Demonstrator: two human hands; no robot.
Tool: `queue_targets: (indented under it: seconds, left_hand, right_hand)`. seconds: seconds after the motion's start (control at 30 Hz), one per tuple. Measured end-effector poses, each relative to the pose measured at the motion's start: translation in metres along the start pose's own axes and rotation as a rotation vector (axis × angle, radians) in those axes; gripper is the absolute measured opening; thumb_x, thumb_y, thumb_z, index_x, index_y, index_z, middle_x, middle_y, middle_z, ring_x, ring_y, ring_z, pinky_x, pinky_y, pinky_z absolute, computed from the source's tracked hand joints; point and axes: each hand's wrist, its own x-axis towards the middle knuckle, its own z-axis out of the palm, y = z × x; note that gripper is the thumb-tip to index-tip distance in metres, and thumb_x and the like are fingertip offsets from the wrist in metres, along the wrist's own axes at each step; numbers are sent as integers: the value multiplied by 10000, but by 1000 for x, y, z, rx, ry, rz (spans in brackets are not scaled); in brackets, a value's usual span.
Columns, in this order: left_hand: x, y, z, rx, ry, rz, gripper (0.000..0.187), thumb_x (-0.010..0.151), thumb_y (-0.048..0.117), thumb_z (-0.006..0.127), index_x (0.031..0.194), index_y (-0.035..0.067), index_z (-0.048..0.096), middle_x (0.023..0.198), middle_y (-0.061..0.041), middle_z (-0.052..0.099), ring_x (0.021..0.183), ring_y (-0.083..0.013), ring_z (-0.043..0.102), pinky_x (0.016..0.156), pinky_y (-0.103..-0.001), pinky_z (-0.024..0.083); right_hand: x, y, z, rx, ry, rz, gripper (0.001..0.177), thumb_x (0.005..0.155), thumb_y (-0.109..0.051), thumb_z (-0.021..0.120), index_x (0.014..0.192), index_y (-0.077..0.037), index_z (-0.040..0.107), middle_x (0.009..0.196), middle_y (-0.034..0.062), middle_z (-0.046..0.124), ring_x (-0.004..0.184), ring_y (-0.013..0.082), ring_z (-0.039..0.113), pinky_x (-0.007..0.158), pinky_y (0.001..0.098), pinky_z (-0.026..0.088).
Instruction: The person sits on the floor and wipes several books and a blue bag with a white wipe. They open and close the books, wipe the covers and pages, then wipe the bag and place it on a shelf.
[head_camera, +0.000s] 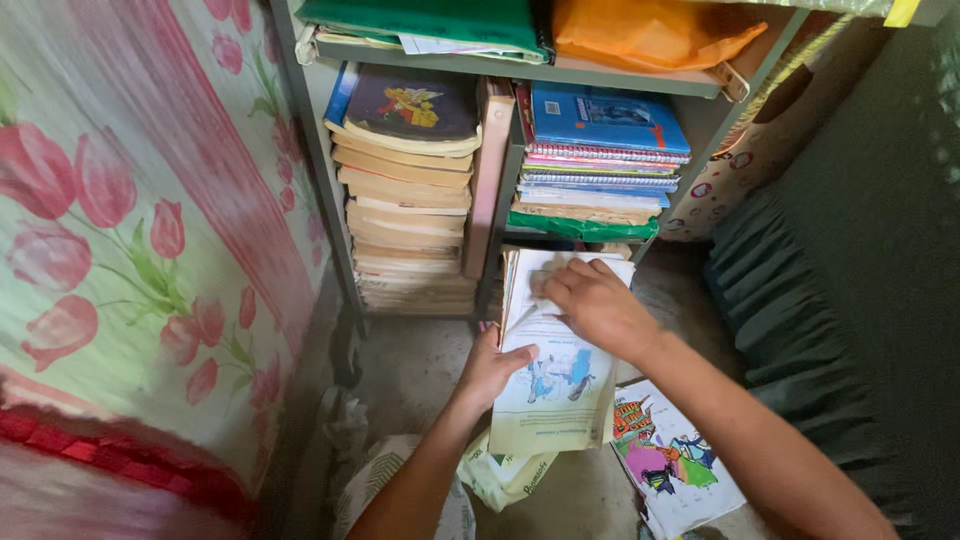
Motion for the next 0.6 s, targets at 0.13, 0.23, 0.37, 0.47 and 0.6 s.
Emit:
queue_targets:
  seconds: [0.13, 0.23, 0.37, 0.47, 0.6]
  left_hand:
    - [2, -2, 3, 17, 22, 47, 347, 859, 29, 742, 1195, 9, 656, 1088, -52, 735, 992, -122, 666, 906, -290, 543]
    - [5, -1, 3, 62, 84, 63, 338, 858, 41, 745, 1187, 23, 667, 1097, -68, 754, 1009, -143, 693, 899, -299, 555]
    - [2, -4, 6, 219, 243, 181, 329, 861, 59, 743, 1181, 38, 668, 1082, -99, 781, 1013, -182, 738, 878, -326, 568]
    - [-3, -4, 7, 350, 299, 143, 318, 878, 91, 727, 1184, 42, 654, 1021, -141, 774, 969, -250, 766, 816, -371, 579]
    - [-7, -7, 9, 521, 314, 355, 231, 869, 67, 730, 1089, 36, 666, 989, -204, 762, 952, -385, 754, 850, -435, 578]
  right_hand:
    - [-5, 4, -6, -94, -228, 27, 334, 697, -139, 759, 1022, -120, 684, 1127, 86, 640, 1121, 278, 567, 916, 426, 465]
    - [-16, 3, 0, -73, -177, -65, 343, 661, -115, 745, 996, -96, 674, 1166, 101, 648, 1092, 284, 576, 886, 434, 477]
    - [-44, -4, 26, 19, -176, 6, 389, 681, -121, 751, 1056, -68, 664, 1093, 85, 651, 1109, 316, 590, 935, 455, 491]
    - [-59, -8, 47, 166, -54, 66, 505, 659, -102, 762, 1148, -34, 654, 1080, 112, 646, 1079, 341, 599, 964, 483, 472]
    - [-68, -5, 68, 412, -137, 354, 343, 695, -98, 787, 1019, -119, 676, 1054, 92, 655, 1093, 313, 606, 931, 418, 507]
